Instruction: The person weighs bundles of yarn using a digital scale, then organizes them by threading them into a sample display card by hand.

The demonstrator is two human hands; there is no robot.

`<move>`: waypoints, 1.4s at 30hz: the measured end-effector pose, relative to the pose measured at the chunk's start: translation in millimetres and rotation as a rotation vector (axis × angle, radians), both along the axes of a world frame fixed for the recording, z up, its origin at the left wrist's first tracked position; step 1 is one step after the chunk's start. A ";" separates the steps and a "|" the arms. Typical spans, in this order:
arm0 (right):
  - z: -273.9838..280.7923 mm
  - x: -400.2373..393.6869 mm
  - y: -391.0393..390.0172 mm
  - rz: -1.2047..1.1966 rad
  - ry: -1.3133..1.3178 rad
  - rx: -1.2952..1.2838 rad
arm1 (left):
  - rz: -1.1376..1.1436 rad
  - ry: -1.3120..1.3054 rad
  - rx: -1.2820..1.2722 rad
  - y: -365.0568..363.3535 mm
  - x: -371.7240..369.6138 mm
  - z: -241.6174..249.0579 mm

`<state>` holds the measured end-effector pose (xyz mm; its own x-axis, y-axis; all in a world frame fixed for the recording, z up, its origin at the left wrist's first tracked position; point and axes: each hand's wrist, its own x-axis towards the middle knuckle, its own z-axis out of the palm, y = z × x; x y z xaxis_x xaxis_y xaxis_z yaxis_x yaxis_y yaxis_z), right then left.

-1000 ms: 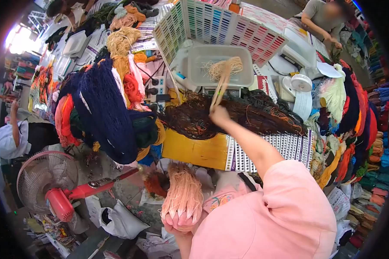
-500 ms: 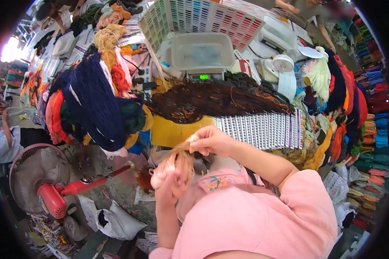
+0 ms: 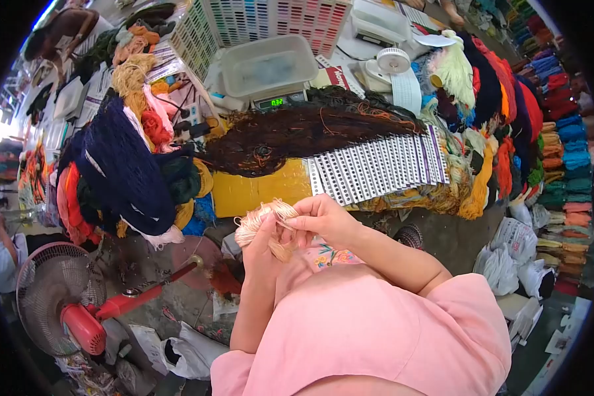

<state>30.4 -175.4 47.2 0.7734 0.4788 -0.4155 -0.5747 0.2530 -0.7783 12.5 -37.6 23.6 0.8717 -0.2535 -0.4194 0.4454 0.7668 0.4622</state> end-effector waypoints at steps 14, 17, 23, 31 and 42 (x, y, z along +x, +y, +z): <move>-0.9 8.1 24.2 -0.008 0.041 0.058 | 0.273 -0.033 0.163 20.9 -18.5 0.1; -2.9 13.8 22.7 0.071 0.101 0.085 | 0.240 -0.170 0.253 30.6 -17.5 0.8; 0.3 13.5 32.1 0.142 -0.071 -0.091 | 0.191 -0.070 0.218 29.7 -8.8 12.1; -6.7 12.5 19.8 -0.006 -0.024 -0.078 | 0.265 -0.053 0.149 24.3 -2.6 2.5; -71.8 150.8 -163.2 -0.710 0.228 0.270 | 0.747 -0.517 0.495 199.8 -66.3 -34.2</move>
